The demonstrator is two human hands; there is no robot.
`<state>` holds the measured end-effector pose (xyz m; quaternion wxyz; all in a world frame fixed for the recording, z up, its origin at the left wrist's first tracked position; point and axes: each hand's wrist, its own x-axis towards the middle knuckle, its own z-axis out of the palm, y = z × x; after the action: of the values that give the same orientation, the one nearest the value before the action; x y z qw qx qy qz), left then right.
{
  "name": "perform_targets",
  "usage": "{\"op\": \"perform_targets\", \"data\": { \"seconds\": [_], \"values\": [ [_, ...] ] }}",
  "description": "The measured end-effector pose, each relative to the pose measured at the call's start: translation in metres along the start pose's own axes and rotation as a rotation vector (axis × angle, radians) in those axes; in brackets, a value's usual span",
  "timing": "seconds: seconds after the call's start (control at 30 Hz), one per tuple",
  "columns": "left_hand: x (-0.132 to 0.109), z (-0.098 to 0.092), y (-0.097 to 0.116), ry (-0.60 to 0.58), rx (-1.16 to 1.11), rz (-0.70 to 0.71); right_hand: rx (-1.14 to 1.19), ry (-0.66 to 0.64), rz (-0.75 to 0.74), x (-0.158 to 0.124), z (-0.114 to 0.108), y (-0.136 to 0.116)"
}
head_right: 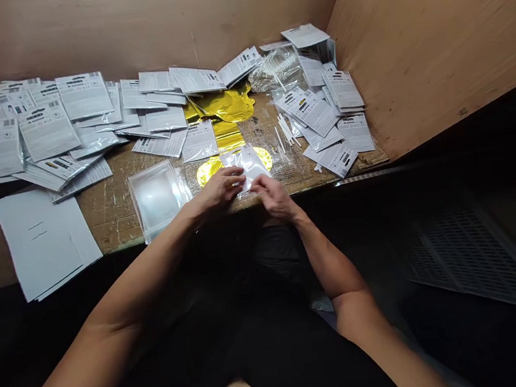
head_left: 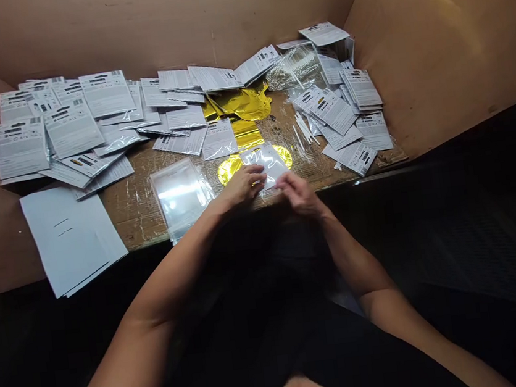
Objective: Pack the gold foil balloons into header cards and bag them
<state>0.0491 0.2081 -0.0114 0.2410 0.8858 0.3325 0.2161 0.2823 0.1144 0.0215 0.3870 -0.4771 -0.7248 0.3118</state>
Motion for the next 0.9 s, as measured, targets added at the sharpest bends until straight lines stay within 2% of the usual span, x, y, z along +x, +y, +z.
{"op": "perform_targets", "data": {
  "seconds": [0.07, 0.1, 0.2, 0.27, 0.33, 0.4, 0.47, 0.53, 0.6, 0.7, 0.73, 0.8, 0.87, 0.9],
  "values": [
    [-0.007, -0.005, 0.003, -0.023, -0.023, 0.035, 0.134, 0.141, 0.096, -0.021, -0.021, 0.000],
    [-0.011, -0.008, 0.005, -0.044, -0.037, 0.052, 0.107, 0.152, 0.115, -0.032, -0.031, 0.000],
    [-0.024, -0.016, 0.012, -0.122, -0.070, 0.077, -0.219, -0.015, 0.039, -0.059, -0.040, 0.003],
    [-0.030, -0.018, 0.015, -0.160, -0.084, 0.089, -0.411, -0.095, -0.052, -0.064, -0.028, 0.008],
    [-0.033, -0.016, 0.018, -0.158, -0.088, 0.106, -0.480, -0.073, -0.092, -0.059, -0.008, 0.012],
    [-0.034, -0.009, 0.022, -0.122, -0.069, 0.119, -0.488, 0.038, -0.029, -0.049, 0.010, 0.014],
    [-0.036, 0.001, 0.025, -0.045, -0.028, 0.103, -0.478, 0.194, 0.122, -0.041, 0.023, 0.010],
    [-0.038, 0.011, 0.029, 0.033, 0.012, 0.070, -0.402, 0.346, 0.301, -0.039, 0.029, 0.004],
    [-0.043, 0.017, 0.033, 0.071, 0.024, 0.046, -0.164, 0.403, 0.465, -0.042, 0.031, -0.001],
    [-0.053, 0.017, 0.040, 0.100, -0.015, 0.040, 0.310, 0.256, 0.595, -0.043, 0.025, 0.000],
    [-0.057, 0.016, 0.042, 0.161, -0.028, 0.017, 0.408, 0.211, 0.597, -0.037, 0.021, 0.002],
    [-0.065, 0.010, 0.049, 0.366, -0.032, -0.071, 0.470, 0.227, 0.553, -0.009, 0.010, 0.004],
    [-0.071, 0.003, 0.057, 0.567, -0.004, -0.145, 0.432, 0.332, 0.469, 0.044, -0.003, 0.003],
    [-0.072, -0.001, 0.061, 0.620, 0.013, -0.152, 0.395, 0.359, 0.418, 0.078, -0.011, 0.001]
  ]
}}
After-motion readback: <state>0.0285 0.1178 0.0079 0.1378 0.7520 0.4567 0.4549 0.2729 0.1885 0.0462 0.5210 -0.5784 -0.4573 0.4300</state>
